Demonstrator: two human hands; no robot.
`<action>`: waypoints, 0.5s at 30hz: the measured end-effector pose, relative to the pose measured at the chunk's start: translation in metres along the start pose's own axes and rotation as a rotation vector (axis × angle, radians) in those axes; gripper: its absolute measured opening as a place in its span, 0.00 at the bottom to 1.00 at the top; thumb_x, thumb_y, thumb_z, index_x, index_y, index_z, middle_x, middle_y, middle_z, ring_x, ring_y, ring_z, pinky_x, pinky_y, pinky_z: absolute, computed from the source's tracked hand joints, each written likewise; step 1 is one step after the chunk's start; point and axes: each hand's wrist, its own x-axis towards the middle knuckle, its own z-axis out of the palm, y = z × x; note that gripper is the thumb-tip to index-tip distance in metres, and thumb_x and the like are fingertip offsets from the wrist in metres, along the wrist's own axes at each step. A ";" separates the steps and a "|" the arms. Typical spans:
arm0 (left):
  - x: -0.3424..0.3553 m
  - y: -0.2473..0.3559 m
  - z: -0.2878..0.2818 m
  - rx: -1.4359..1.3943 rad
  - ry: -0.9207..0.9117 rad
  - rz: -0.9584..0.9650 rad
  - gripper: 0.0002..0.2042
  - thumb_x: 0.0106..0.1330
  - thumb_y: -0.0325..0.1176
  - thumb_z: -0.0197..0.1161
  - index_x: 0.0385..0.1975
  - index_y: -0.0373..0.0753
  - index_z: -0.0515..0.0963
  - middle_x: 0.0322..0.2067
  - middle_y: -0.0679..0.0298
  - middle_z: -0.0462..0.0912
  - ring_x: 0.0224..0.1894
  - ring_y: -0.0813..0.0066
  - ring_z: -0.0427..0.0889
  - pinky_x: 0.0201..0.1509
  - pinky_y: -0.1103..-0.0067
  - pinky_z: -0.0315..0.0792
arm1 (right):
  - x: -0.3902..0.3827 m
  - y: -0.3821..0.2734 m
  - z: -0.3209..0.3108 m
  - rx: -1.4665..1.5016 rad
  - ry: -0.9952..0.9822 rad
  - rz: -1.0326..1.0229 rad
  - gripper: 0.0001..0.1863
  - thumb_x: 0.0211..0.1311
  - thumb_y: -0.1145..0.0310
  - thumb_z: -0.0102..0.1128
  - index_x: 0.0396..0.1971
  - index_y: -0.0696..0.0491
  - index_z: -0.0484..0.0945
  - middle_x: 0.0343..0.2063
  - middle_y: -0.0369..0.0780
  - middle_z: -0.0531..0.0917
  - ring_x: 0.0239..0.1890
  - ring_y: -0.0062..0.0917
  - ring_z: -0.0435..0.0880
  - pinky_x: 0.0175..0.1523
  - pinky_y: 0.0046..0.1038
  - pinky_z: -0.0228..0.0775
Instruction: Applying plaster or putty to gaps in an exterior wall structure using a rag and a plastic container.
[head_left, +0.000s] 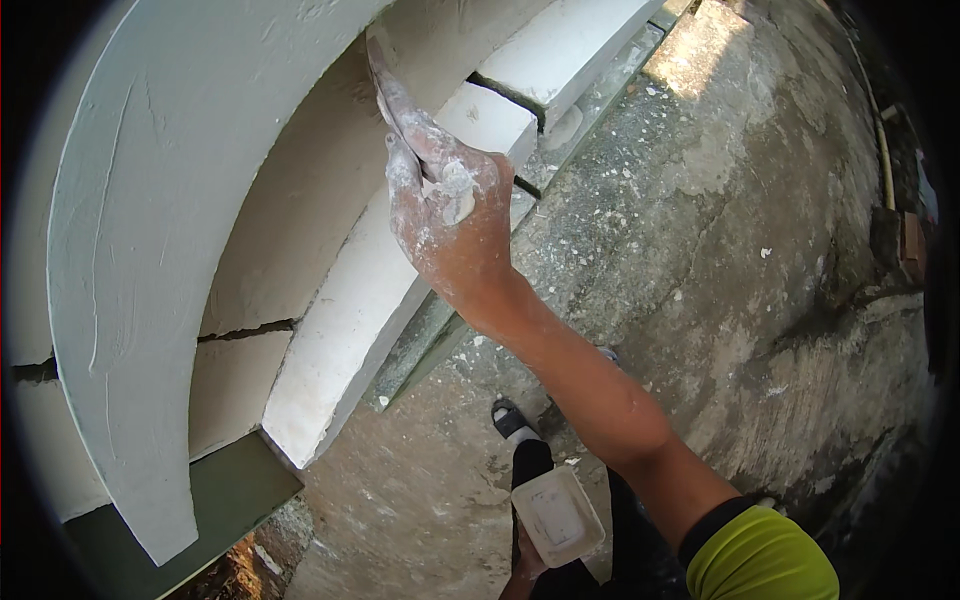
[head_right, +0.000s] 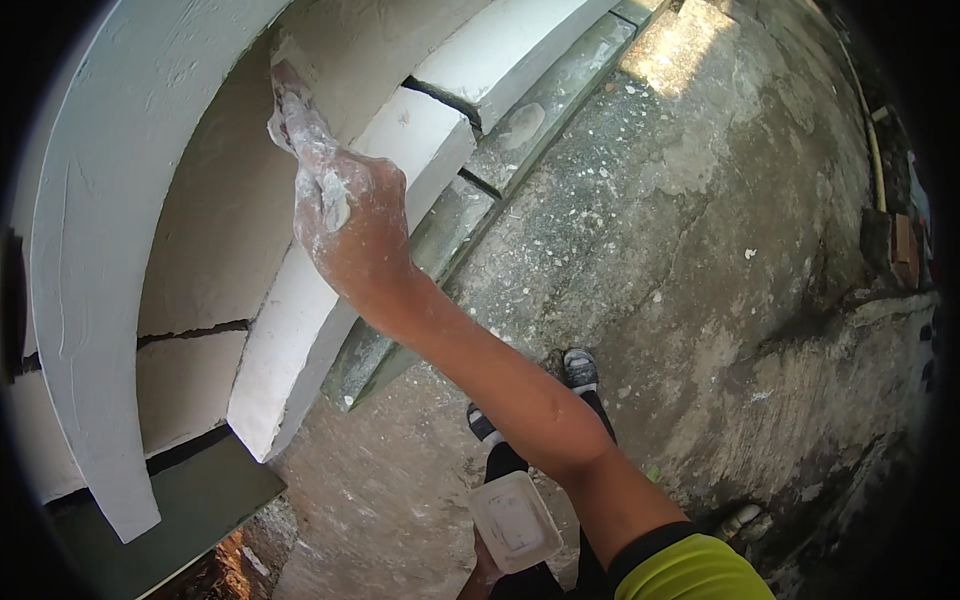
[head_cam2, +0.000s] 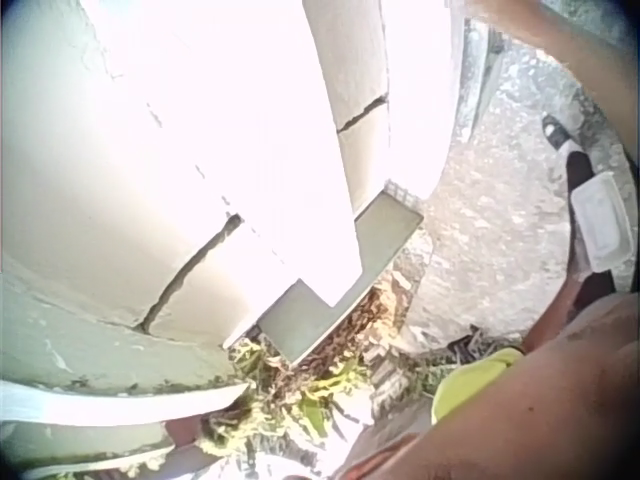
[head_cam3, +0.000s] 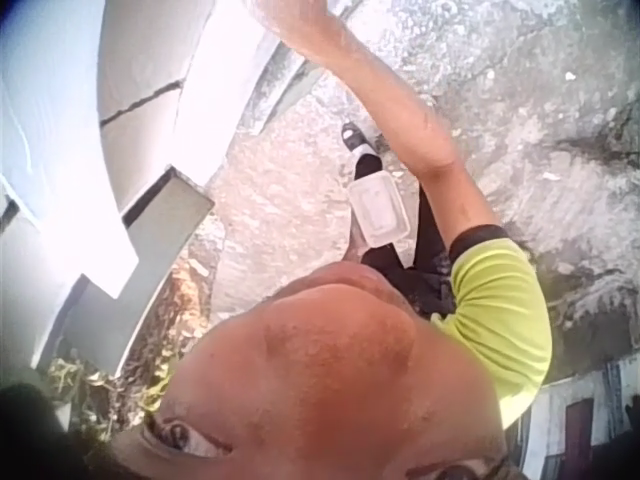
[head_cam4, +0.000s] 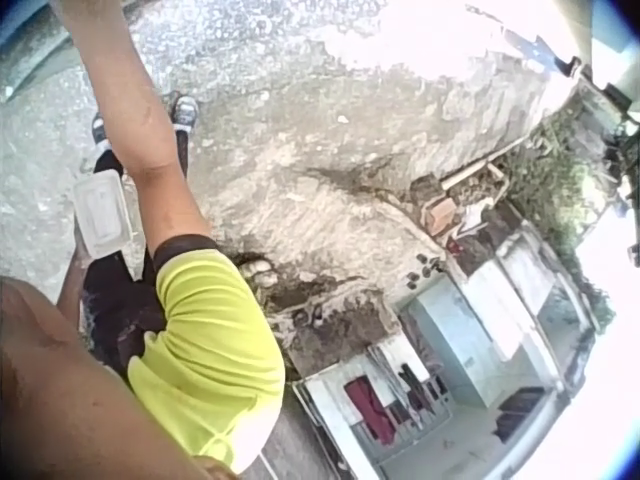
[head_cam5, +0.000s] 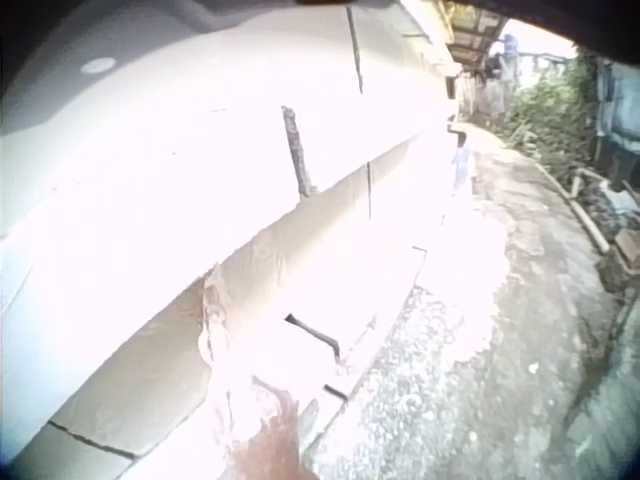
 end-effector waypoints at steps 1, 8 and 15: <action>-0.002 0.002 -0.002 0.003 0.002 0.006 0.35 0.64 0.65 0.38 0.65 0.47 0.54 0.61 0.61 0.64 0.60 0.59 0.67 0.61 0.57 0.64 | -0.004 -0.007 0.000 0.161 0.010 -0.078 0.11 0.55 0.81 0.55 0.39 0.66 0.76 0.27 0.43 0.82 0.21 0.22 0.78 0.29 0.20 0.71; -0.003 0.004 -0.011 0.015 -0.015 0.005 0.35 0.64 0.64 0.37 0.66 0.47 0.53 0.61 0.61 0.63 0.61 0.59 0.66 0.61 0.58 0.64 | 0.055 0.041 -0.037 -0.104 0.170 0.218 0.09 0.57 0.81 0.55 0.38 0.68 0.75 0.30 0.40 0.82 0.25 0.16 0.78 0.30 0.19 0.72; -0.005 0.009 -0.021 0.011 0.006 0.043 0.35 0.64 0.64 0.36 0.66 0.48 0.53 0.61 0.61 0.63 0.61 0.59 0.66 0.61 0.58 0.63 | -0.011 -0.015 -0.011 0.232 -0.027 -0.061 0.11 0.56 0.81 0.55 0.41 0.65 0.76 0.32 0.42 0.81 0.28 0.15 0.76 0.34 0.20 0.73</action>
